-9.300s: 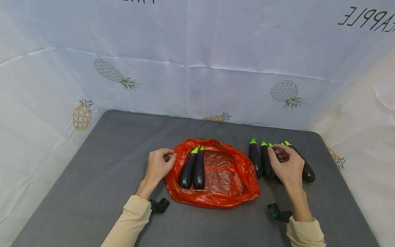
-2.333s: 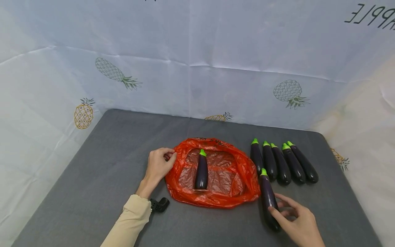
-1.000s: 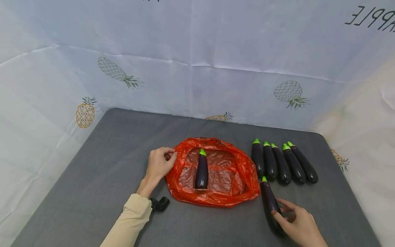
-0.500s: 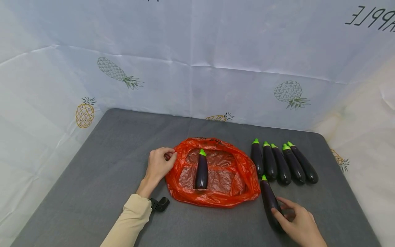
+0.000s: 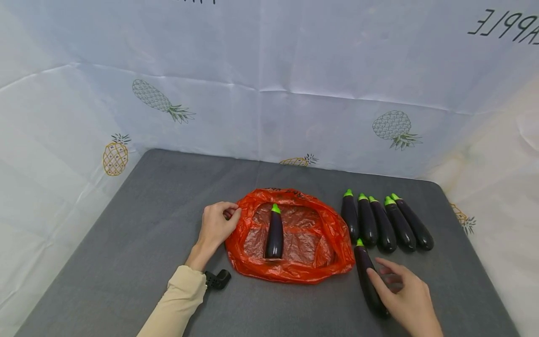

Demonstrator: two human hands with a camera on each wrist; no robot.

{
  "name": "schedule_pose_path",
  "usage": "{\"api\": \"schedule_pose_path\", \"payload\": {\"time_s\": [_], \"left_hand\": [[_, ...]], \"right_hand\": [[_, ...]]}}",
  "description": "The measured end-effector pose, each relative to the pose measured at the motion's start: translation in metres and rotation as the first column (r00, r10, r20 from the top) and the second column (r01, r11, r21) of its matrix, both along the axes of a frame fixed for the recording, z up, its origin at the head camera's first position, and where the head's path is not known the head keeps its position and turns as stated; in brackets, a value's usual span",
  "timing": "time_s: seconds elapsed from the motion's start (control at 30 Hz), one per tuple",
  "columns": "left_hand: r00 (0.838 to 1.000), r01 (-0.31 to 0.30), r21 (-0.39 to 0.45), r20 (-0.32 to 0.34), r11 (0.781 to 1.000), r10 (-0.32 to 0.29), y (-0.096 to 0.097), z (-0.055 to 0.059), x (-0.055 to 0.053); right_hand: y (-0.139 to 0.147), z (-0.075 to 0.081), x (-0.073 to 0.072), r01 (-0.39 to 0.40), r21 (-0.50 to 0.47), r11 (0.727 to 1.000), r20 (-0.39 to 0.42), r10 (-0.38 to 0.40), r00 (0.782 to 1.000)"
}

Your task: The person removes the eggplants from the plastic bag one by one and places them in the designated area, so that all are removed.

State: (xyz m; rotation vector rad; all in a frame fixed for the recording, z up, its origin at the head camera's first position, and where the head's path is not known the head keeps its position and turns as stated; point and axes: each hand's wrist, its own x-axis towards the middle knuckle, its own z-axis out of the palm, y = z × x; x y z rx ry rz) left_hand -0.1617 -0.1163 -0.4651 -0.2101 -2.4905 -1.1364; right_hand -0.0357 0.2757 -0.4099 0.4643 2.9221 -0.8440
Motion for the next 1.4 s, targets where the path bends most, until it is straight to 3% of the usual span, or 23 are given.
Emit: {"api": "schedule_pose_path", "payload": {"time_s": [0.13,0.3,0.57,1.0,1.17,1.4], "left_hand": [[1.0,0.0,0.0,-0.003,1.0,0.0,0.0,0.0,0.0],[1.0,0.002,-0.004,-0.006,1.0,-0.002,0.0,0.0,0.0],[1.0,0.004,-0.003,-0.003,1.0,-0.004,0.0,0.0,0.0],[1.0,0.004,-0.004,-0.003,1.0,-0.004,0.001,0.001,0.0],[1.0,0.003,-0.008,-0.006,1.0,-0.003,0.001,0.001,0.0],[1.0,0.002,-0.014,-0.013,1.0,-0.002,0.001,0.001,0.0]], "right_hand": [[-0.013,0.004,-0.002,0.032,-0.03,0.999,-0.146,-0.036,0.989],[-0.03,0.007,-0.007,-0.007,-0.07,0.998,-0.259,-0.011,0.966],[-0.052,0.009,-0.017,-0.106,-0.14,0.984,-0.357,0.05,0.933],[-0.084,0.005,-0.032,-0.283,-0.301,0.911,-0.502,0.101,0.859],[-0.097,0.003,-0.038,-0.32,-0.336,0.886,-0.503,0.118,0.856],[-0.113,-0.002,-0.045,-0.335,-0.381,0.862,-0.476,0.127,0.87]]}}
